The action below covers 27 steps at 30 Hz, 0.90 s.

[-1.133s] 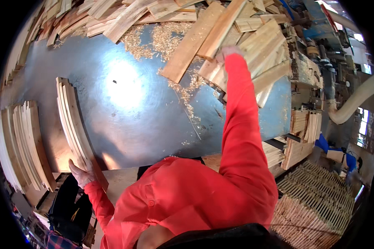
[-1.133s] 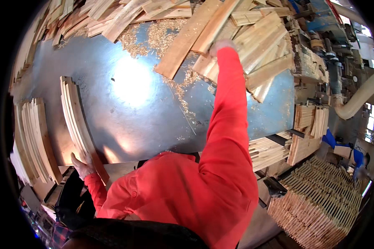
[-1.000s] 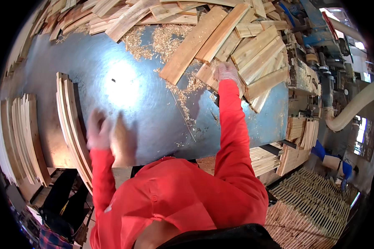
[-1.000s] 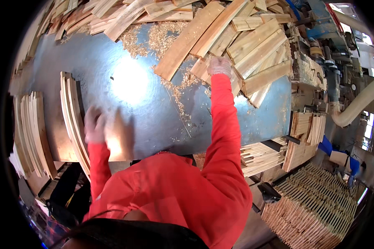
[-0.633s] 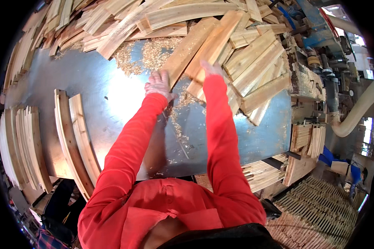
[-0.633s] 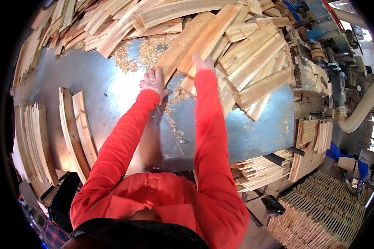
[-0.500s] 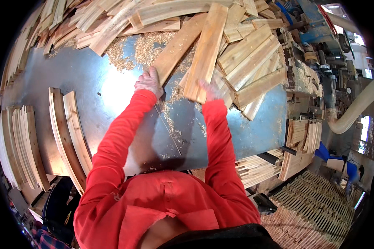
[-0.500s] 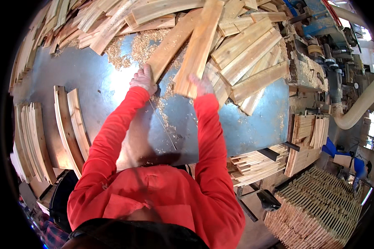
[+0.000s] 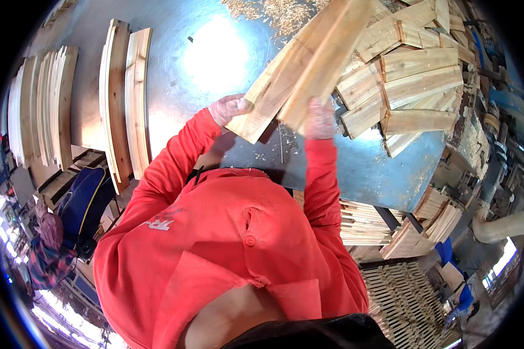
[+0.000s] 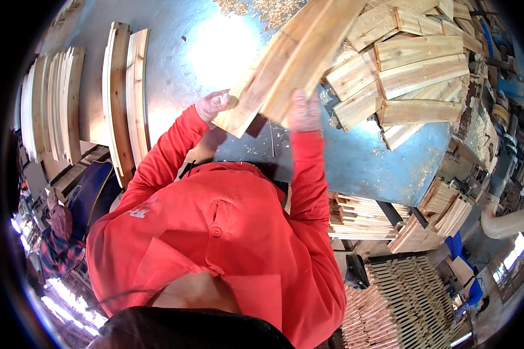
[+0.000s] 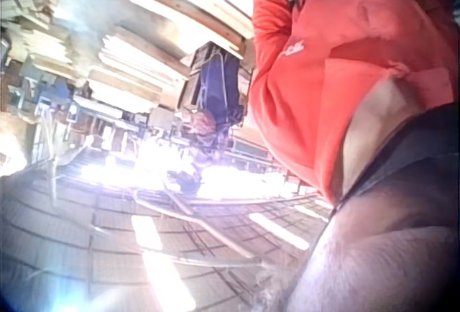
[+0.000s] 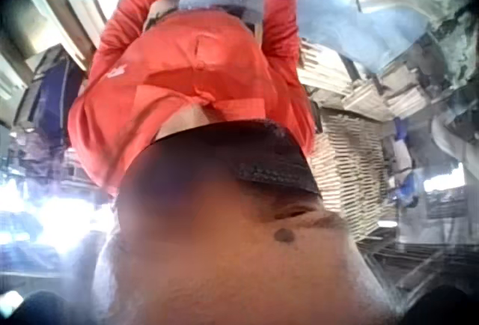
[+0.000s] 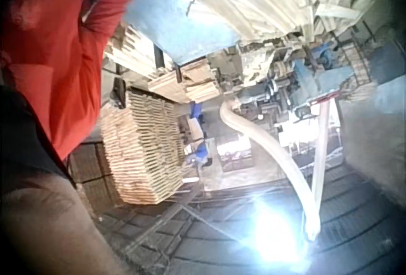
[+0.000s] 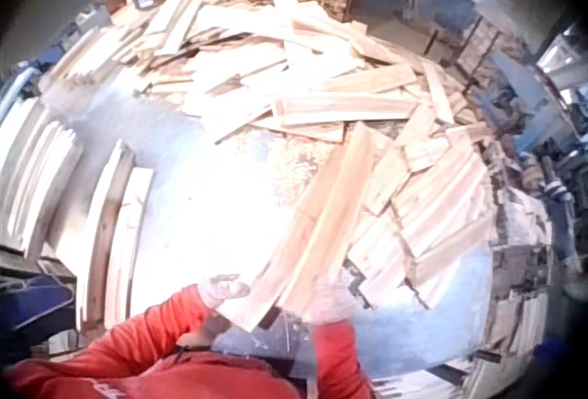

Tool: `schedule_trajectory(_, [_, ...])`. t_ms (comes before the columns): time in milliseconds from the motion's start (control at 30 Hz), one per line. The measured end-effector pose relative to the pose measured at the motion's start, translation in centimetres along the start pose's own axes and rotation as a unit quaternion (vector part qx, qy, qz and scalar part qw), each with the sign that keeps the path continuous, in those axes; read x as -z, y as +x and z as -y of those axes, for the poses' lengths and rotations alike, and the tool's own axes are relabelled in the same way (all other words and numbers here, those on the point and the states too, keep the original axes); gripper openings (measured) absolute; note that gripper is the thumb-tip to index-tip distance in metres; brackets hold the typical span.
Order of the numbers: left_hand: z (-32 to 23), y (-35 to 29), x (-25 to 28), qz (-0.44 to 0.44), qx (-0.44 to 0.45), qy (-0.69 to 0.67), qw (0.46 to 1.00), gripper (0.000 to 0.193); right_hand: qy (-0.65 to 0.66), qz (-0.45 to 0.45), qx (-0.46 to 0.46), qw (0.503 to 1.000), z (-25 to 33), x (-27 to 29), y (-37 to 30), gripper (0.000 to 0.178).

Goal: The person repeatedly picks up thin wooden planks from a large pile on a metal table, briefly inspects them, and places them into a separate stack. The person handles the wood by hand, moving pieces from the disorganized pile to a more organized stack on the left side of the table.

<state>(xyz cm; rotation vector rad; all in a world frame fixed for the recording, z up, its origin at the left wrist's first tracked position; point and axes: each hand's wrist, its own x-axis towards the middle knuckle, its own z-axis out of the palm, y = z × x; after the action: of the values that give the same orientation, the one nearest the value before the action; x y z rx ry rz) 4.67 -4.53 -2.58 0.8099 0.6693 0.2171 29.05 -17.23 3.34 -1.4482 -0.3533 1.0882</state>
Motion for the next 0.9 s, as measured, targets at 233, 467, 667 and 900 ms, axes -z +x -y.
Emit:
schedule_trajectory(233, [-2.7,-2.2,-6.4,-0.050,0.038,0.186,0.981,0.054,-0.532,-0.216,0.174,0.800,1.9,5.5,0.5,0.094])
schedule_trajectory(467, [-2.5,-14.0,0.7,-0.226,0.008,0.277,0.934,0.049,-0.391,-0.571,-0.224,0.686,6.7,21.1,10.5,0.114])
schedule_trajectory(667, [1.5,-18.3,6.4,-0.467,0.059,0.428,0.771,0.053,-0.178,-0.544,-0.070,0.817,8.4,22.7,10.0,0.110])
schedule_trajectory(900, [-0.5,-17.0,4.4,-0.503,0.137,0.507,0.686,0.058,-0.578,-0.644,-0.002,0.501,8.8,16.1,17.4,0.109])
